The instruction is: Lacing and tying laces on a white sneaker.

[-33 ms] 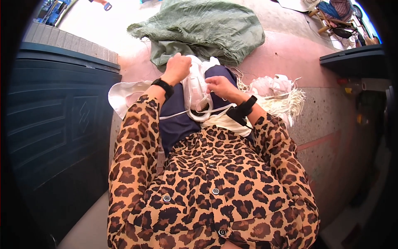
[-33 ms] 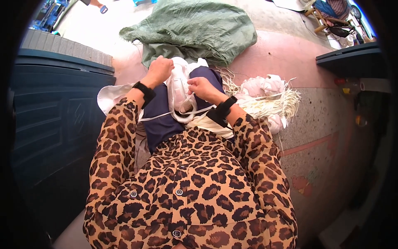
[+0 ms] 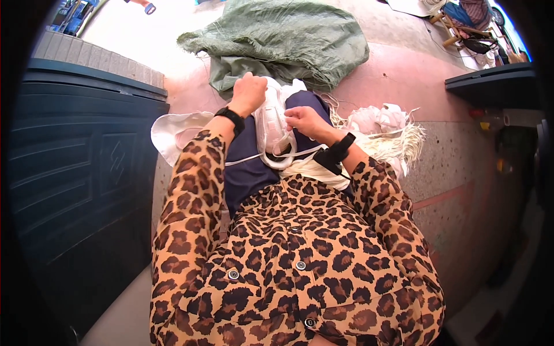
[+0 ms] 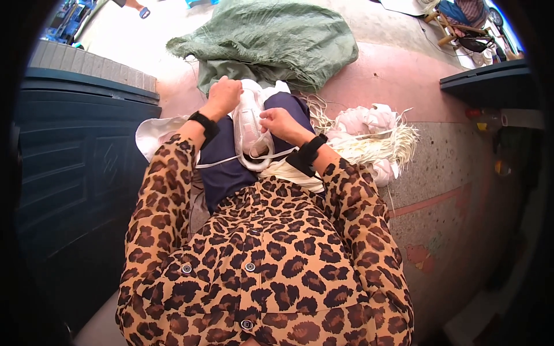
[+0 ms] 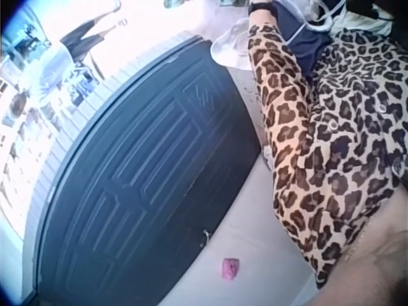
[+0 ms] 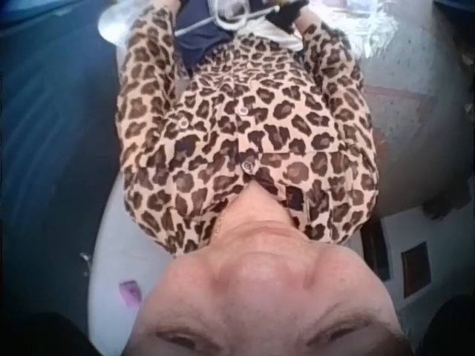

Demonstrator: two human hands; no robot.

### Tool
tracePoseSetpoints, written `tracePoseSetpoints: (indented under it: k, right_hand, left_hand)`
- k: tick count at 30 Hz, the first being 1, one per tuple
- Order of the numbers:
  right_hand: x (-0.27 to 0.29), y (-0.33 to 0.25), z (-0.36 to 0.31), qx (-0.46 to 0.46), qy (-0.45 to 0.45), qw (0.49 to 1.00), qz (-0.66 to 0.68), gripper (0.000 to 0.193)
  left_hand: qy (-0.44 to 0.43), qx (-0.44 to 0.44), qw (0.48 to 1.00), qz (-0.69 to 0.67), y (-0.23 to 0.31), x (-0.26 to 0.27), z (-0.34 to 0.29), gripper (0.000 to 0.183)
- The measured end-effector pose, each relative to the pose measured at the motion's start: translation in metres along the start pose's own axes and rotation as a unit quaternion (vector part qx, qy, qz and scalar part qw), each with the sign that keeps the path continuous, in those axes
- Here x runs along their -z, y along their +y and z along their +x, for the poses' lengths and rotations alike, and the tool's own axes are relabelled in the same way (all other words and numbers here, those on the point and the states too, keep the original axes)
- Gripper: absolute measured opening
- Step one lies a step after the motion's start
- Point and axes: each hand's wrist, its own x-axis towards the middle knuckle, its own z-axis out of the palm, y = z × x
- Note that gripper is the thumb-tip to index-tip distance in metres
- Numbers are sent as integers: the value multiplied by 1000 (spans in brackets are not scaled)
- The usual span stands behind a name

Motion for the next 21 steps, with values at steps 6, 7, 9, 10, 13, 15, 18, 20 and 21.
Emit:
tracePoseSetpoints:
  k: [6,7,9,10,13,15,18,20,21]
  right_hand:
    - [-4,3,10,0,23,995,-97,22]
    - [-2,3,12,0,38,994,-104,22]
    - [-2,1,16,-2,49,993,-108,22]
    - [-2,0,20,22,78,990,-113,22]
    - [-7,0,27,54,114,987,-104,21]
    - [-8,0,29,39,102,988,-105,22]
    - [-9,0,26,31,85,953,-290,24]
    - [-8,-2,23,49,87,944,-316,24]
    - [-8,-2,23,66,97,931,-345,24]
  left_hand:
    - [82,109,990,32,6,-11,-3,19]
    - [86,115,989,34,6,-10,-6,19]
    - [144,102,981,-81,7,-4,-15,18]
    - [111,134,972,-160,10,-2,-22,20]
    - [-16,159,975,-151,19,1,-44,25]
    - [-2,162,973,-166,28,-4,-52,25]
    - [32,163,969,-182,31,-12,-50,25]
    - [50,159,969,-182,29,-17,-46,26]
    - [45,162,965,-201,27,-19,-44,25]
